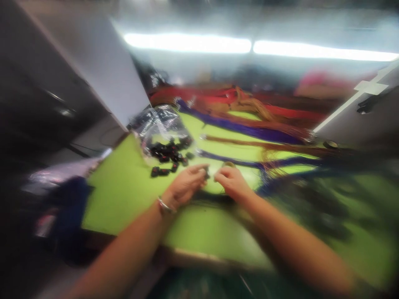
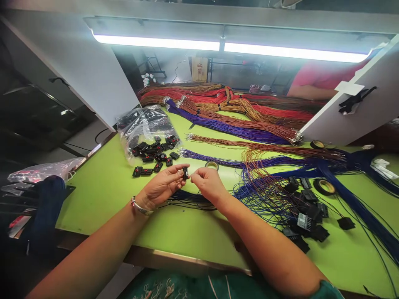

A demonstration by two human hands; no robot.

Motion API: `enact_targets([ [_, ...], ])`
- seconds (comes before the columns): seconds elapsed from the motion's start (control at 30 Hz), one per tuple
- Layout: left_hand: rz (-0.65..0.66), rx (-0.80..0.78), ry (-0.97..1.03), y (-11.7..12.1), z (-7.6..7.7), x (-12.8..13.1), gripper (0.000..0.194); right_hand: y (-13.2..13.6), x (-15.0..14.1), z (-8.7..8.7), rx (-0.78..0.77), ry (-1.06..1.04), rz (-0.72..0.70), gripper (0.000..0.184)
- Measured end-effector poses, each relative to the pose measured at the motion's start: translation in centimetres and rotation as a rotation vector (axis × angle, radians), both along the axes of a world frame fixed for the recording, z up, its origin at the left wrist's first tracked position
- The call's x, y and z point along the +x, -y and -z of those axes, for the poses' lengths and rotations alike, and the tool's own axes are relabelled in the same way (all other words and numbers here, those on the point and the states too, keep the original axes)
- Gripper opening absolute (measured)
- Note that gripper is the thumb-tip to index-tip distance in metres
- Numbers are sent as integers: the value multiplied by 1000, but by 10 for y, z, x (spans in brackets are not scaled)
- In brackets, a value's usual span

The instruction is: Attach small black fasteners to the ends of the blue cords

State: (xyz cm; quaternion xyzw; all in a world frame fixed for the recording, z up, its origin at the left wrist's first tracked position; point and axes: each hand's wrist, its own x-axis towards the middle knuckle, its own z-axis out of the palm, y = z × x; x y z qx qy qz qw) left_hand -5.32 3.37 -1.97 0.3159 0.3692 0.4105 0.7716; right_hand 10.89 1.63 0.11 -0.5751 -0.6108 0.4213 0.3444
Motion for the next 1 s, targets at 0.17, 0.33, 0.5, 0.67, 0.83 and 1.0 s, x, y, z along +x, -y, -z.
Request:
enact_targets([
  [0.17, 28, 16, -17, 2, -1, -1, 35, 0, 1, -1, -102, -64, 12, 18],
  [0.33, 16, 44, -76, 2, -1, -1, 36, 1, 2, -3, -255, -94, 5, 16],
  [0.5, -10, 241, -214, 4, 0, 2, 33, 1, 2, 0, -330, -203, -6, 15],
  [0.67, -12, 314, -234, 5, 2, 3, 28, 0, 0, 3, -321, -263, -75, 19],
  [0.83, -18, 204, -189, 2, 5, 1, 30, 0, 2, 4, 10, 58, 14, 21],
  [1.0, -38, 150, -171, 0, 6, 0, 30, 1, 6, 15, 378, 274, -61, 20],
])
